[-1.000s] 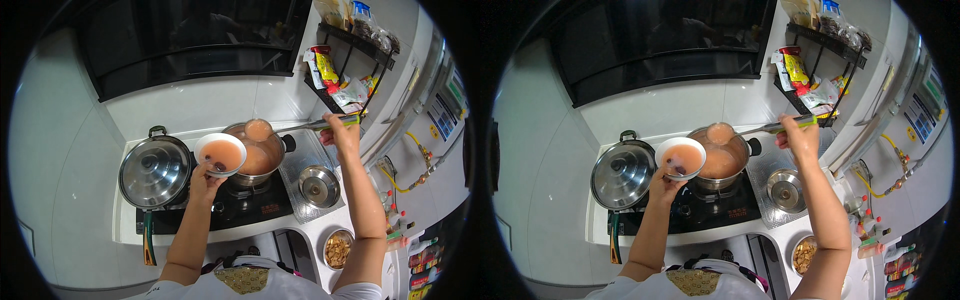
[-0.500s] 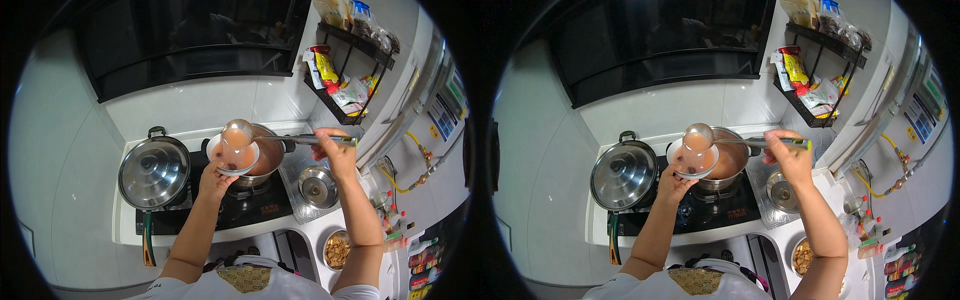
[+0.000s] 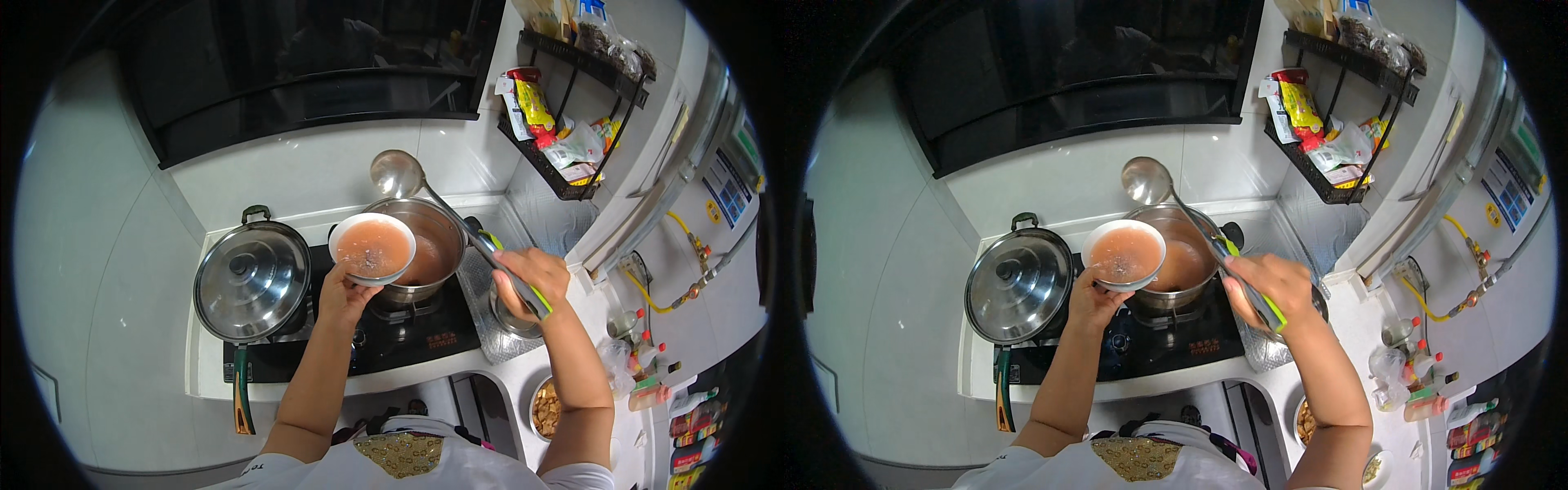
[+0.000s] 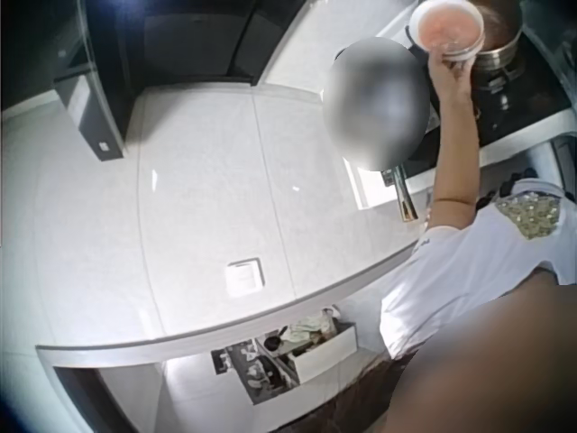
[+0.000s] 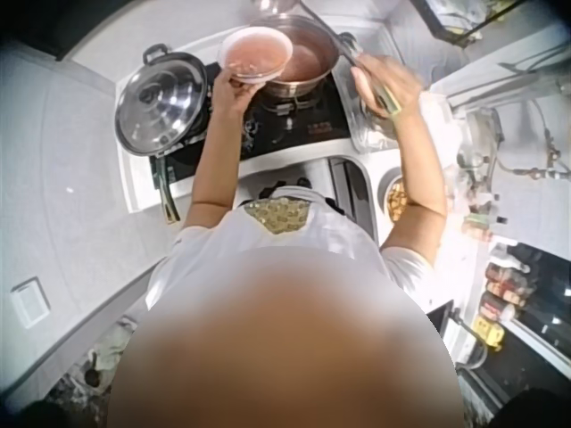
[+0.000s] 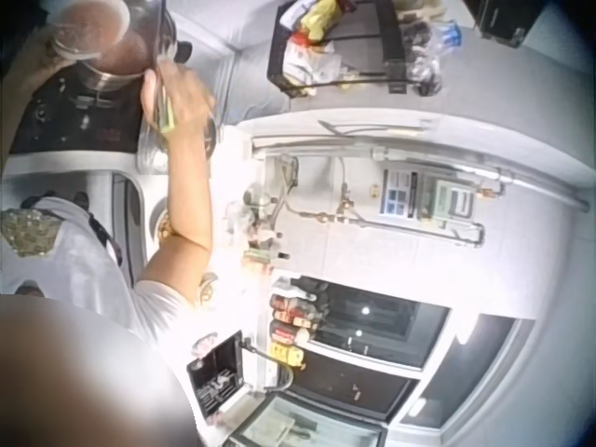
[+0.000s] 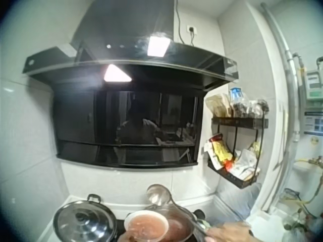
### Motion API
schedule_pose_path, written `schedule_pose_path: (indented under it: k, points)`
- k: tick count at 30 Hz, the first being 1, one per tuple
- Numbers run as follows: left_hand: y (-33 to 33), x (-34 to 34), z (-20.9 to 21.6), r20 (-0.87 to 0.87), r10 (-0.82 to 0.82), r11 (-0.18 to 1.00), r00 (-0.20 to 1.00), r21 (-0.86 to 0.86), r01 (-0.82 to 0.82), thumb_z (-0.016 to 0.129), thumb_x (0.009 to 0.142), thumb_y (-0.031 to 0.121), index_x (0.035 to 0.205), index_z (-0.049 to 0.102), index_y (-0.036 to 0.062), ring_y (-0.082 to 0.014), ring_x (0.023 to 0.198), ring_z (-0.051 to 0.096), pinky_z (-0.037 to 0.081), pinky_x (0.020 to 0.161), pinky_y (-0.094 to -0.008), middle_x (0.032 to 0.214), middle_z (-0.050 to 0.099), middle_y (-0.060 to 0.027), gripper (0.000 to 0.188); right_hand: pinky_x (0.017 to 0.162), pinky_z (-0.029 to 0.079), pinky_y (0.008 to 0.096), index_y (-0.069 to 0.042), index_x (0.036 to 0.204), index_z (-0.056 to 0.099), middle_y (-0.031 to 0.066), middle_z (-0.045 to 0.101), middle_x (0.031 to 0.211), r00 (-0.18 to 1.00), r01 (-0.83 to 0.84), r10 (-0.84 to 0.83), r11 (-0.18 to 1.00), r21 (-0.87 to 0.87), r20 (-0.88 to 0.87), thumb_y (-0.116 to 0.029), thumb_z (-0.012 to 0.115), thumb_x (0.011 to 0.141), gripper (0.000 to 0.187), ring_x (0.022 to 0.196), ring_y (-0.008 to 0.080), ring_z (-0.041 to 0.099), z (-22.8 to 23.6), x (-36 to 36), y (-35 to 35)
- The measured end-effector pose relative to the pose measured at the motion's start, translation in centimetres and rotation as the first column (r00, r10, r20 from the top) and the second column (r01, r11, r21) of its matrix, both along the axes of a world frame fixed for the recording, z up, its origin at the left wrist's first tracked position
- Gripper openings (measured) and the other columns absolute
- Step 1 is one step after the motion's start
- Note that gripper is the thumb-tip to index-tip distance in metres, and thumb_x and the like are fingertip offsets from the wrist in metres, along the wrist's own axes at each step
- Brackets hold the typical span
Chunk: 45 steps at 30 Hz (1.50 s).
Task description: The person transfers cooked food from a pan into bowls with a spatula, washes the pan and spatula in a sink using a sponge, places lids on pots, takes a bowl from a drawer, and ladles soup from a pot into the bowl.
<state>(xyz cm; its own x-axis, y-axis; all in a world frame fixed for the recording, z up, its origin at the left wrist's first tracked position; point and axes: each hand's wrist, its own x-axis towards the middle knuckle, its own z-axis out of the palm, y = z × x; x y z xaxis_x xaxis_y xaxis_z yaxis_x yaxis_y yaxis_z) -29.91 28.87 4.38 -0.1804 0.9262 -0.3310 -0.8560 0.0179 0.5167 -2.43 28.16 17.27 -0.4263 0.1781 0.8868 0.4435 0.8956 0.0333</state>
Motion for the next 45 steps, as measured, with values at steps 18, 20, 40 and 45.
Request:
schedule_pose_path:
  k: [18,20,40,45]
  points:
    - [-0.9,-3.1,-1.2,-0.144,0.037,0.997,0.989,-0.055,-0.045,0.052,0.073,0.021,0.112,0.05,0.0024,-0.0304,0.092,0.059,0.047,0.079,-0.0504,0.11,0.054,-0.0144,0.043,0.056,0.05,0.0315,-0.004,0.08,0.068,0.0165,0.063,0.064,0.872,0.148,-0.447,0.63,-0.762,-0.2,-0.023,0.068,0.075,0.02,0.062,0.0275,0.065,-13.8,-5.9,7.3]
    - [-0.9,-3.2,-1.2,-0.147,0.054,0.997,0.988,-0.052,-0.062,0.052,0.073,0.021,0.112,0.049,0.0027,-0.0301,0.091,0.059,0.046,0.08,-0.0502,0.11,0.054,-0.014,0.044,0.057,0.051,0.0319,-0.004,0.08,0.068,0.0168,0.063,0.065,0.875,0.118,-0.437,0.611,-0.783,-0.209,-0.023,0.068,0.075,0.02,0.062,0.0277,0.066,-13.8,-6.6,7.2]
    - [-1.6,-3.4,-0.8,-0.141,0.086,0.995,0.986,-0.035,-0.092,0.058,0.067,0.02,0.111,0.048,0.0026,-0.0308,0.093,0.056,0.047,0.081,-0.0493,0.107,0.051,-0.0149,0.048,0.038,0.048,0.024,0.007,0.082,0.063,0.0095,0.06,0.058,0.69,-0.364,-0.578,0.244,-0.899,-0.436,-0.019,0.066,0.08,0.026,0.044,0.0144,0.059,-13.5,-4.3,6.0]
    - [-1.7,-3.4,-0.8,-0.138,0.088,0.995,0.987,-0.027,-0.093,0.058,0.068,0.019,0.106,0.05,0.0029,-0.0306,0.091,0.058,0.049,0.078,-0.0474,0.104,0.053,-0.0144,0.042,0.038,0.047,0.0246,0.007,0.082,0.062,0.0098,0.059,0.057,0.726,-0.27,-0.561,0.3,-0.915,-0.399,-0.019,0.066,0.08,0.027,0.042,0.0148,0.058,-10.0,-2.6,5.4]
